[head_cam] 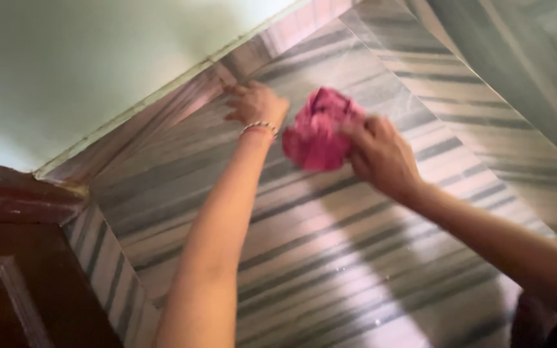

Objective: The person wipes the floor and baseboards with a pink cloth. They move along the wall, cleaning the corners and edges of the room.

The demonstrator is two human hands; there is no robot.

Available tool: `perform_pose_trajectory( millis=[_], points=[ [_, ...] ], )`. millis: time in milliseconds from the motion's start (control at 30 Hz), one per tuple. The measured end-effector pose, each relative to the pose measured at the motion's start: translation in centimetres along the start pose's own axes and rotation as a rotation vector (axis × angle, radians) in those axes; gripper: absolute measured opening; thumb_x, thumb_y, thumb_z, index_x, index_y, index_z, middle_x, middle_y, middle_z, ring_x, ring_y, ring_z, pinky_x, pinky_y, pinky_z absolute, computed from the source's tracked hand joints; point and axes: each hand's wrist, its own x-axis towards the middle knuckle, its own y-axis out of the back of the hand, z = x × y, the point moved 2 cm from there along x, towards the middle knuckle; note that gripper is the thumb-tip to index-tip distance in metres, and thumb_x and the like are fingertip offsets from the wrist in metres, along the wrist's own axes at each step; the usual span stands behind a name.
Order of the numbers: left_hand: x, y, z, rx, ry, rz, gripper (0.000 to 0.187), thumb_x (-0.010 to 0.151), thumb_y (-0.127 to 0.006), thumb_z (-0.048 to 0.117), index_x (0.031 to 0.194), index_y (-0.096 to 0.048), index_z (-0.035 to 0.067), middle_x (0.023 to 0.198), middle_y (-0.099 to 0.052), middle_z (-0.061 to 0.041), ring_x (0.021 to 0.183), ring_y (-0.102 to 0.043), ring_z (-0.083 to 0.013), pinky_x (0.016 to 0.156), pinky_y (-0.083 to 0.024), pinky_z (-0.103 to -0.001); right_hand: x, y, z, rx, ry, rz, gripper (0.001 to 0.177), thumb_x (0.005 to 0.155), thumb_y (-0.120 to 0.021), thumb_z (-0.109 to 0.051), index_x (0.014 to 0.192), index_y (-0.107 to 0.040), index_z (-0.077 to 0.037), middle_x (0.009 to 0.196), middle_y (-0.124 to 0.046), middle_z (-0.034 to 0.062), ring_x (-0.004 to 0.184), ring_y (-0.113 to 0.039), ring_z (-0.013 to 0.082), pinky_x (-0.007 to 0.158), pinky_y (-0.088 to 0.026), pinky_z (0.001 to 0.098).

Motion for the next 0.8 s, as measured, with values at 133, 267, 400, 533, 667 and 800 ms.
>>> perform_pose_trajectory(
  millis=[133, 267, 400, 533, 667, 800],
  points=[
    [-1.1, 0.2, 2.5, 0.117, -0.135, 0.003, 0.078, 0.084, -0.066, 0.037, 0.149, -0.04, 0.001, 0.161, -0.019, -0.031, 0.144, -0.032, -0.0532, 0.111, -0.027, -0.072, -10.7, -1.3, -4.5, 0.14, 0.272, -0.199, 0.044, 0.067, -0.075, -0.021, 0.111, -0.07, -0.019, 0.098, -0.064, 0.0137, 0.087, -0.06, 0.0375, 0.068, -0.047, 0.0533],
    [-1.0, 1.8, -2.7, 0.32, -0.252, 0.151, 0.065, 0.088, -0.065, 0.032, 0.146, -0.049, 0.006, 0.163, -0.029, -0.025, 0.141, -0.043, -0.0478, 0.111, -0.026, -0.08, -23.6, -2.5, -8.1, 0.348, 0.401, -0.751, 0.034, 0.093, -0.064, -0.036, 0.125, -0.069, -0.027, 0.103, -0.066, 0.0126, 0.089, -0.065, 0.0304, 0.076, -0.05, 0.0471],
    [-2.1, 5.3, -9.9, 0.369, -0.143, 0.18, 0.063, 0.08, -0.073, 0.033, 0.132, -0.057, 0.002, 0.138, -0.053, -0.028, 0.121, -0.059, -0.0445, 0.094, -0.05, -0.061, -24.9, -4.4, -5.3, 0.294, 0.775, -0.408, 0.04, 0.087, -0.064, -0.027, 0.127, -0.066, -0.027, 0.12, -0.059, 0.0145, 0.091, -0.061, 0.0324, 0.072, -0.048, 0.0485],
    [-3.8, 7.6, -13.4, 0.456, -0.138, 0.241, 0.055, 0.082, -0.074, 0.037, 0.121, -0.061, 0.001, 0.123, -0.061, -0.021, 0.111, -0.065, -0.0401, 0.088, -0.052, -0.06, -18.3, -8.0, -0.1, 0.246, 0.655, -0.258, 0.049, 0.081, -0.064, -0.018, 0.13, -0.063, -0.027, 0.137, -0.052, 0.0164, 0.093, -0.057, 0.0344, 0.069, -0.046, 0.0499],
    [-4.5, 6.6, -12.7, 0.507, -0.198, 0.246, 0.056, 0.084, -0.073, 0.039, 0.121, -0.061, -0.001, 0.12, -0.063, -0.022, 0.108, -0.067, -0.0403, 0.086, -0.053, -0.056, -6.3, -7.9, 7.4, 0.105, 0.408, -0.063, 0.048, 0.076, -0.07, -0.023, 0.124, -0.065, -0.023, 0.137, -0.052, 0.0214, 0.104, -0.057, 0.0417, 0.076, -0.048, 0.0532],
    [-4.8, 4.8, -8.0, 0.583, -0.341, 0.26, 0.051, 0.084, -0.073, 0.038, 0.119, -0.062, 0.004, 0.12, -0.064, -0.018, 0.107, -0.067, -0.0385, 0.089, -0.053, -0.055, -0.3, -3.4, 11.6, -0.114, 0.08, -0.029, 0.036, 0.094, -0.068, -0.019, 0.129, -0.068, -0.025, 0.124, -0.059, 0.0199, 0.107, -0.058, 0.0391, 0.084, -0.051, 0.0516]
  ],
)
